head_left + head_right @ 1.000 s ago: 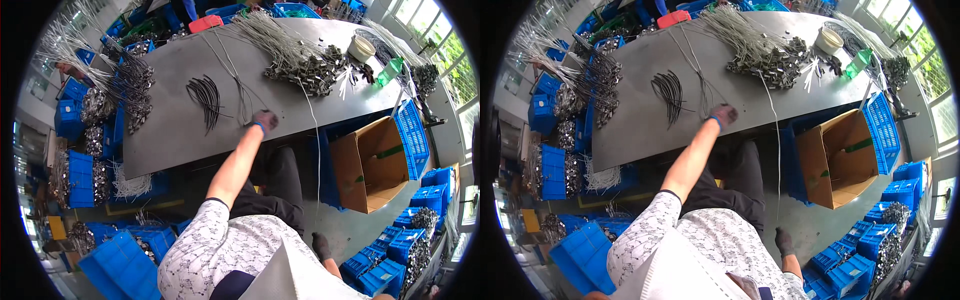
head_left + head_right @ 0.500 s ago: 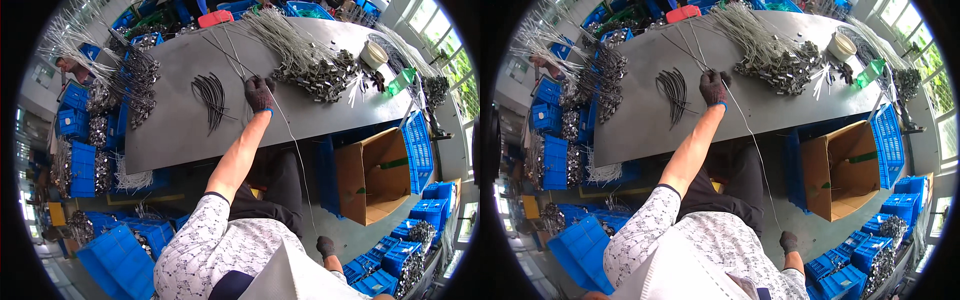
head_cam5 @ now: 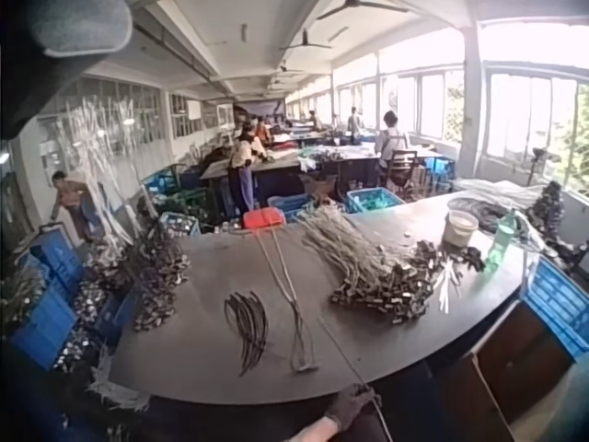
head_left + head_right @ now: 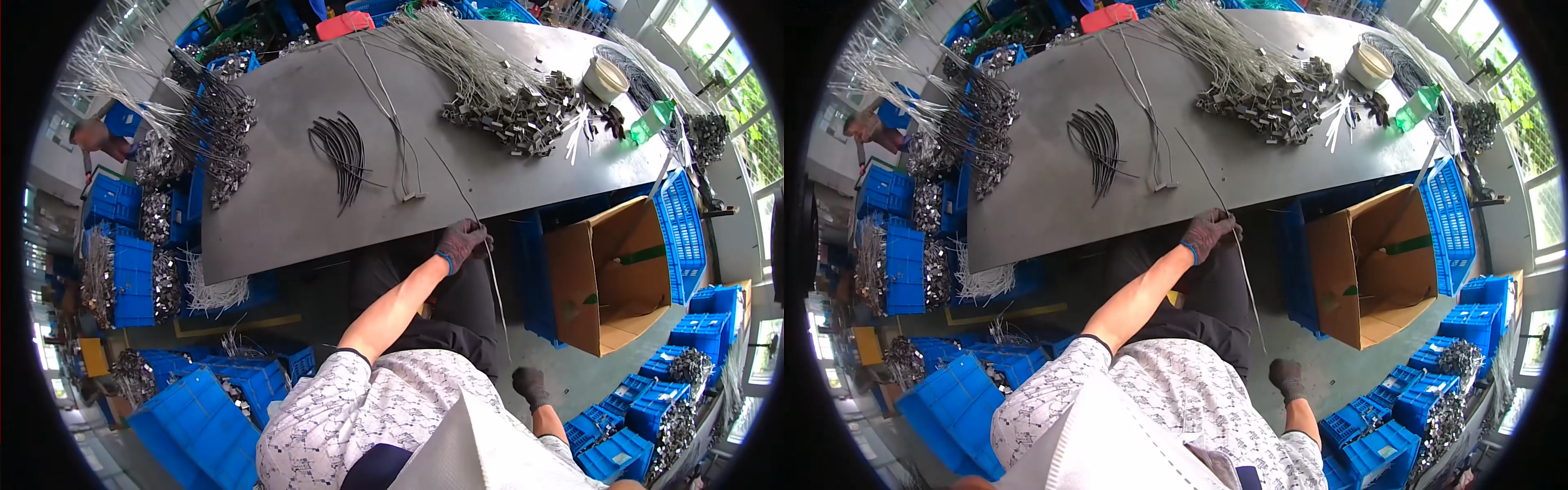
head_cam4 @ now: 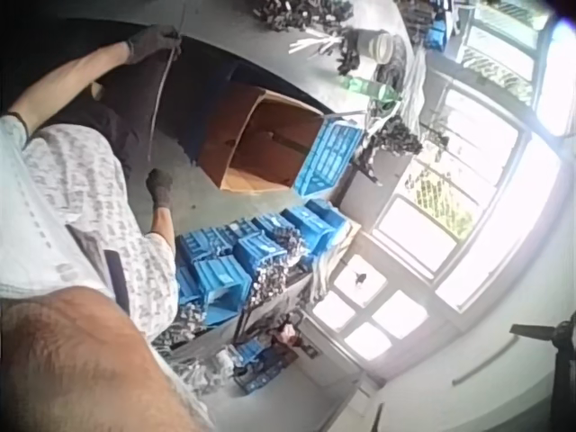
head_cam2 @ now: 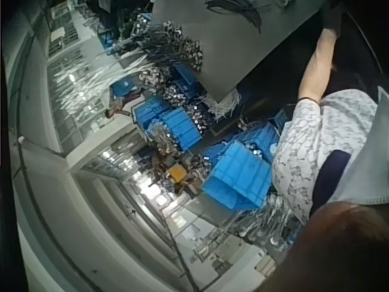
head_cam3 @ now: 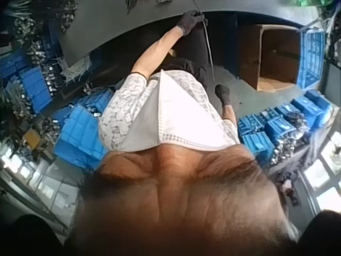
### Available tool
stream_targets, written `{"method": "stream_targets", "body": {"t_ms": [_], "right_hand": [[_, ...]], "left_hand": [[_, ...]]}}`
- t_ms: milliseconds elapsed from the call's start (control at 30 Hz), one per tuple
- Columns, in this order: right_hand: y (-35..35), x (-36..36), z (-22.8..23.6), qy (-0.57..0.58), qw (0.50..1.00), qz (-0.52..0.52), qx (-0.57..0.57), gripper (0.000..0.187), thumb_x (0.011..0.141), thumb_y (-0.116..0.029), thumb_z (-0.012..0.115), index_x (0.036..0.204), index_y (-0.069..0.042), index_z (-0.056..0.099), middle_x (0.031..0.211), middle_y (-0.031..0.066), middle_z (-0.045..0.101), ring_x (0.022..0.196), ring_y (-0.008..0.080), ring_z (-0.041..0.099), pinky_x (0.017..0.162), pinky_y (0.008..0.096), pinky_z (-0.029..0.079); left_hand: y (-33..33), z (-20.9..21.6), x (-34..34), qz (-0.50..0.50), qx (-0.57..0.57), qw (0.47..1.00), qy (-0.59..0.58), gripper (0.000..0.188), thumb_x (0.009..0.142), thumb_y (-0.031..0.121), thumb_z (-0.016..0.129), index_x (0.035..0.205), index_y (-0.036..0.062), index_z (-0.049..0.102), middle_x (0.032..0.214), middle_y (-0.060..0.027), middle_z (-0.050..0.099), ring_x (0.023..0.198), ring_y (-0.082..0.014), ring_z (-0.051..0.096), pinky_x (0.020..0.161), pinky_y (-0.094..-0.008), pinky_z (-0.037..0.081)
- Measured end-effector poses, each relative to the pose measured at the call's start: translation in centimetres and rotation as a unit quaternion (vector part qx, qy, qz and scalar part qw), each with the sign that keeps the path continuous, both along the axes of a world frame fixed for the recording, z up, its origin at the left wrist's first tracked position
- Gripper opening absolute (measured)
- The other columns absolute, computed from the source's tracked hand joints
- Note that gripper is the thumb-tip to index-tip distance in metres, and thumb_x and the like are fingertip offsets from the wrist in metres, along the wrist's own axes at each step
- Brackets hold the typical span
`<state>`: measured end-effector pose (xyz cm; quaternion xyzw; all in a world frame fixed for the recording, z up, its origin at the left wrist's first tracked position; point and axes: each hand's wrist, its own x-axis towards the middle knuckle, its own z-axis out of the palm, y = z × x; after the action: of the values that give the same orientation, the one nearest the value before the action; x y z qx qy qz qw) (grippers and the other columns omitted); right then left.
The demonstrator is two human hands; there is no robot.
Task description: Arrange and sort bundles of wire harnesses on a production table.
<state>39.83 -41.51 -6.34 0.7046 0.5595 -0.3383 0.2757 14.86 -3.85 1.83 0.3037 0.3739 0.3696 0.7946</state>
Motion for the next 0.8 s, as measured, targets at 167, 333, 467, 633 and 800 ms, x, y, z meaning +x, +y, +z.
{"method": "stream_targets", "body": {"t_ms": [167, 333, 467, 633, 800], "right_hand": [[9.2, -5.3, 7.5, 0.217, 0.85, -0.116, 0.465, 0.017, 0.088, -0.014, 0.06, 0.102, -0.009, 0.068, 0.085, 0.0188, 0.068, 0.08, 0.0409, 0.065, 0.068, 0.048, 0.051], [13.5, -7.4, 10.7, 0.127, 0.863, 0.021, 0.488, 0.019, 0.089, -0.013, 0.059, 0.107, -0.012, 0.066, 0.077, 0.0179, 0.065, 0.075, 0.0406, 0.064, 0.063, 0.0496, 0.049], [14.6, -8.3, 11.2, 0.144, 0.862, 0.053, 0.483, 0.02, 0.087, -0.014, 0.061, 0.106, -0.014, 0.066, 0.075, 0.0162, 0.065, 0.074, 0.0397, 0.064, 0.062, 0.0484, 0.049], [18.1, -8.9, 12.6, 0.175, 0.82, 0.028, 0.545, 0.019, 0.086, -0.019, 0.064, 0.105, -0.015, 0.066, 0.076, 0.0152, 0.065, 0.074, 0.0391, 0.064, 0.063, 0.0485, 0.049], [18.5, -8.8, 12.8, 0.153, 0.867, 0.058, 0.471, 0.016, 0.088, -0.02, 0.063, 0.103, -0.016, 0.067, 0.075, 0.0149, 0.066, 0.073, 0.0384, 0.065, 0.063, 0.048, 0.049]], "left_hand": [[1.2, 1.9, -1.2, 0.011, 0.055, 0.997, 0.05, 0.012, 0.093, 0.015, 0.065, 0.097, 0.0038, 0.063, 0.081, -0.007, 0.071, 0.069, -0.0153, 0.069, 0.061, -0.0305, 0.056], [3.3, 5.8, -3.8, 0.095, 0.116, 0.988, 0.045, 0.016, 0.092, 0.016, 0.069, 0.098, 0.0016, 0.069, 0.087, -0.0082, 0.072, 0.073, -0.016, 0.069, 0.071, -0.0308, 0.057], [2.7, 6.8, -5.3, 0.075, 0.193, 0.977, 0.047, 0.018, 0.096, 0.018, 0.065, 0.1, 0.0014, 0.07, 0.086, -0.0074, 0.073, 0.075, -0.0167, 0.069, 0.073, -0.0318, 0.057], [-3.1, 5.8, -3.2, -0.068, 0.222, 0.965, 0.118, 0.027, 0.098, 0.026, 0.063, 0.109, 0.0012, 0.064, 0.081, -0.0079, 0.071, 0.08, -0.0146, 0.069, 0.076, -0.0303, 0.055], [-0.7, 7.4, -5.5, 0.162, 0.162, 0.973, 0.037, 0.031, 0.1, 0.028, 0.061, 0.118, 0.0025, 0.061, 0.09, -0.0095, 0.07, 0.074, -0.0188, 0.07, 0.063, -0.0304, 0.058]]}}
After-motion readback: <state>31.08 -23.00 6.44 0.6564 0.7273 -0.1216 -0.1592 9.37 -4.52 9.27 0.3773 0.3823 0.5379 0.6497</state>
